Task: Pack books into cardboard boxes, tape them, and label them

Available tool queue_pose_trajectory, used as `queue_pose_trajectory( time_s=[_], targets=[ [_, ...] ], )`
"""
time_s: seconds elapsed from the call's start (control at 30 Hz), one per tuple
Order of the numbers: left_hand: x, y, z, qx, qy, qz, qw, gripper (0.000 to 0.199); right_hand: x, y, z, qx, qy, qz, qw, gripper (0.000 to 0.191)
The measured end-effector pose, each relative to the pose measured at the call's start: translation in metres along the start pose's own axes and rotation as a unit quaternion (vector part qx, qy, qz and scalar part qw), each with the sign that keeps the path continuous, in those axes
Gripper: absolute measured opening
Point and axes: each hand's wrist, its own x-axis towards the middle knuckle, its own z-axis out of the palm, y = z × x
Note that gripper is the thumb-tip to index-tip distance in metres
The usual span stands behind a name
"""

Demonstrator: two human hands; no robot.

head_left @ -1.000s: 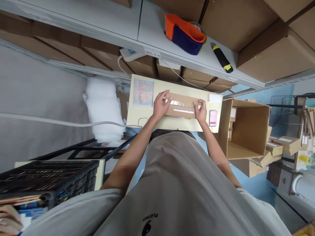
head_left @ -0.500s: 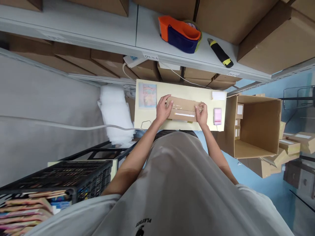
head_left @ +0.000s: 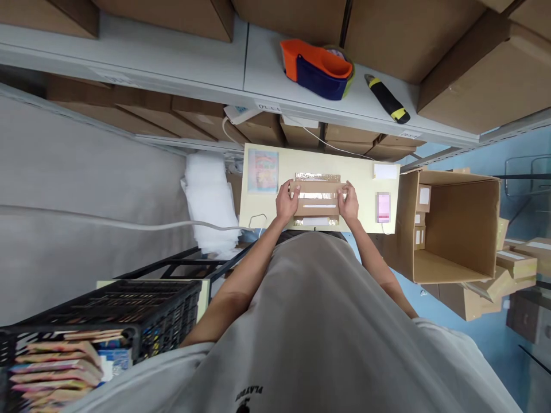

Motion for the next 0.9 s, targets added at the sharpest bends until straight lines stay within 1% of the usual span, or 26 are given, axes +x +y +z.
queue_pose_trajectory(
  time_s=[0.13,0.2,0.27,0.4,0.53,0.67,0.73,0.8,0.83,0.9],
  targets=[
    [-0.001,0.012,-0.003,0.017,-0.020,0.002,1.000,0.085,0.001,0.001,-0.002,-0.005,0.011,-0.026,1.000,0.034],
    [-0.002,0.018,-0.007,0.032,-0.035,0.006,0.999,0.080,-0.001,0.002,-0.001,-0.006,0.014,-0.032,0.999,0.032],
    [-0.002,0.025,-0.011,0.051,-0.050,0.009,0.997,0.071,-0.003,0.002,-0.001,-0.009,0.015,-0.034,0.999,0.030],
    [0.003,0.036,-0.011,0.074,-0.071,0.011,0.995,0.057,-0.006,0.000,-0.002,-0.024,0.029,-0.022,0.999,0.027],
    [0.006,0.044,-0.009,0.078,-0.068,-0.003,0.995,0.055,-0.007,-0.005,-0.004,-0.031,0.036,-0.014,0.999,0.028],
    [0.004,0.049,-0.014,0.070,-0.070,0.001,0.995,0.054,-0.009,-0.014,-0.010,-0.058,0.022,-0.022,0.998,0.027],
    [0.006,0.055,-0.019,0.069,-0.056,0.017,0.996,0.052,-0.003,-0.025,-0.016,-0.089,0.031,-0.034,0.995,0.027],
    [0.017,0.068,-0.025,0.063,-0.013,0.049,0.997,0.051,0.018,-0.047,-0.028,-0.120,0.070,-0.063,0.988,0.030],
    [0.025,0.078,-0.027,0.053,0.014,0.072,0.996,0.052,0.034,-0.063,-0.035,-0.132,0.096,-0.087,0.983,0.033],
    [0.049,0.107,-0.034,0.016,0.064,0.132,0.989,0.049,0.074,-0.108,-0.051,-0.151,0.141,-0.151,0.967,0.040]
  ],
)
